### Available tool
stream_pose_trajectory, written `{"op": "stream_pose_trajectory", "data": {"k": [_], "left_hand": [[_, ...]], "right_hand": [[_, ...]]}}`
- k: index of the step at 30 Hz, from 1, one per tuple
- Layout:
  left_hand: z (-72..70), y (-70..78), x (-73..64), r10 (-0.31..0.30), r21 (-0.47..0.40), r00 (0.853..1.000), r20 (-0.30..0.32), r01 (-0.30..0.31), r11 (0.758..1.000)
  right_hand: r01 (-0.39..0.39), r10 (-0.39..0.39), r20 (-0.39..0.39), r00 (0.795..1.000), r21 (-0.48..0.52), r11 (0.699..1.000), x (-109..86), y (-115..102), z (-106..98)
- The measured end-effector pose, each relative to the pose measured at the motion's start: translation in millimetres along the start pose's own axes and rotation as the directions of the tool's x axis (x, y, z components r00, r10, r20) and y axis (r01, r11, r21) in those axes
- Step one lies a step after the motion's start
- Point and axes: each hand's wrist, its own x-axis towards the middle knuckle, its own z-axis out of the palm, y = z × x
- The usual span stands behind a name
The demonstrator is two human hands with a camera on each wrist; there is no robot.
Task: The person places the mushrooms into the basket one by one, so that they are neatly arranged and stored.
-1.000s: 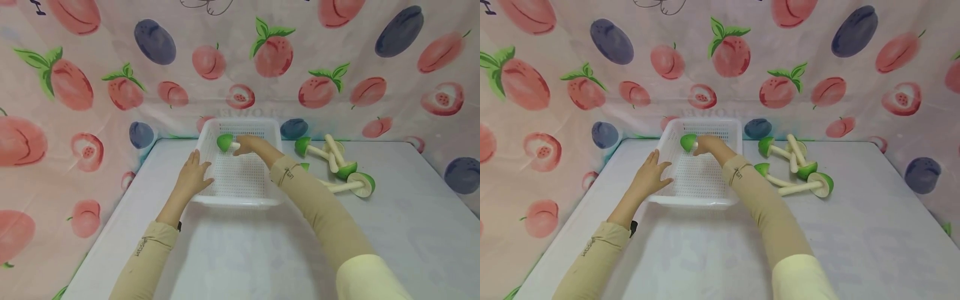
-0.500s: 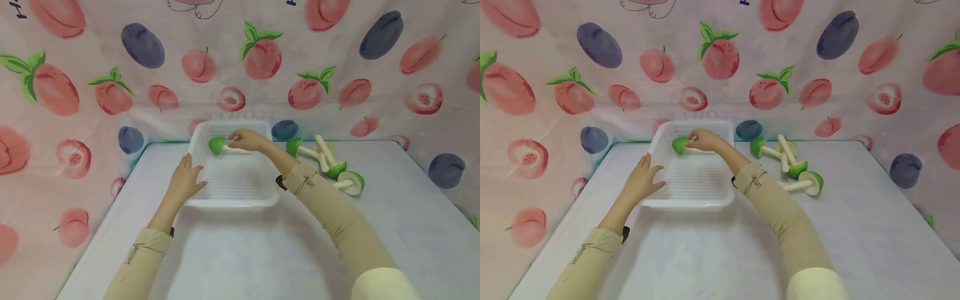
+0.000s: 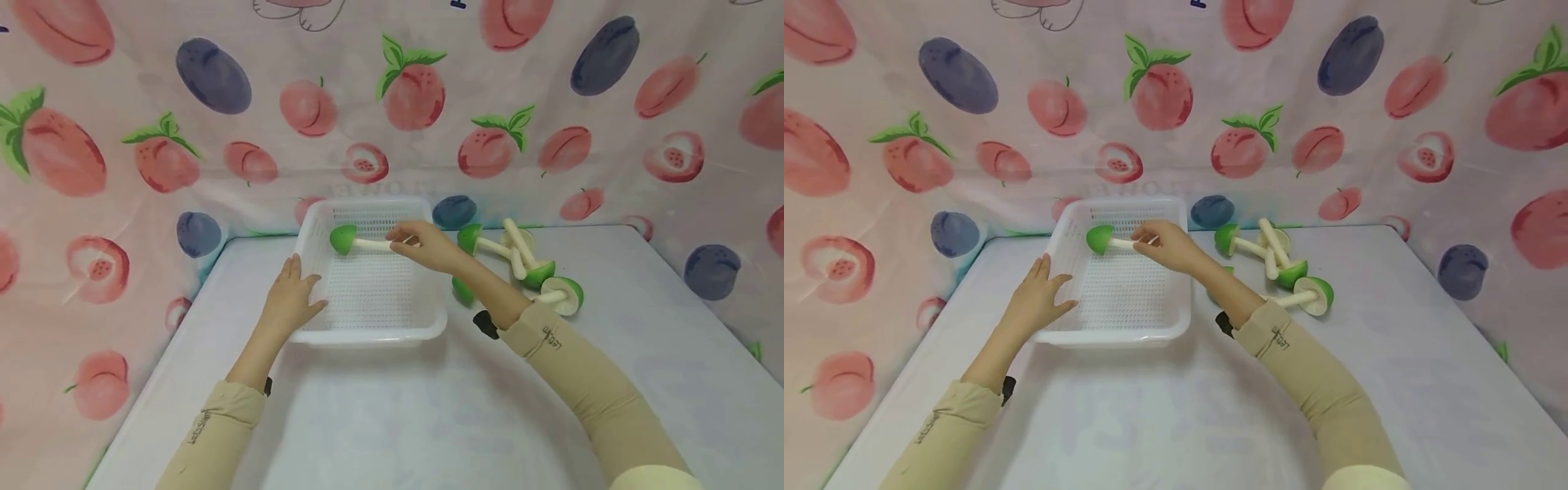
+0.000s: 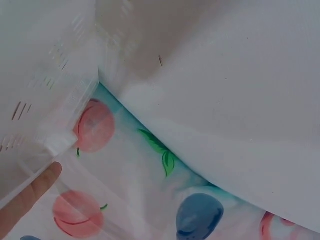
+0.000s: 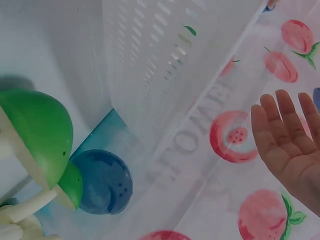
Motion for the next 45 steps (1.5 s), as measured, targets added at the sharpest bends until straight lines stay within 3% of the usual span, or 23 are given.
{"op": "stream_pose_trajectory", "data": {"k": [9, 20, 26, 34, 45], "left_hand": [[-0.8, -2.0, -2.5, 0.008, 0.019, 1.0, -0.009, -0.008, 1.0], [0.4, 3.2, 1.2, 0.028, 0.018, 1.0, -0.012, -0.028, 0.999], [-0.2, 3.8, -0.4, 0.027, 0.006, 1.0, -0.004, -0.026, 1.0], [1.7, 3.4, -4.4, 0.018, -0.003, 1.0, -0.01, -0.018, 1.0], [0.7, 3.3, -3.0, 0.025, 0.006, 0.999, -0.022, -0.024, 1.0]], "right_hand": [[-0.012, 0.014, -0.074, 0.997, 0.031, 0.999, -33.8, 9, -6], [-0.02, 0.019, -0.152, 0.988, -0.003, 1.0, -89.3, 55, -19], [-0.033, 0.032, -0.175, 0.984, -0.003, 0.999, -117.1, 68, -33], [-0.073, 0.064, -0.164, 0.984, -0.046, 0.996, -147.3, 80, -46], [-0.08, 0.046, -0.264, 0.963, -0.117, 0.99, -184.4, 98, -67]]}}
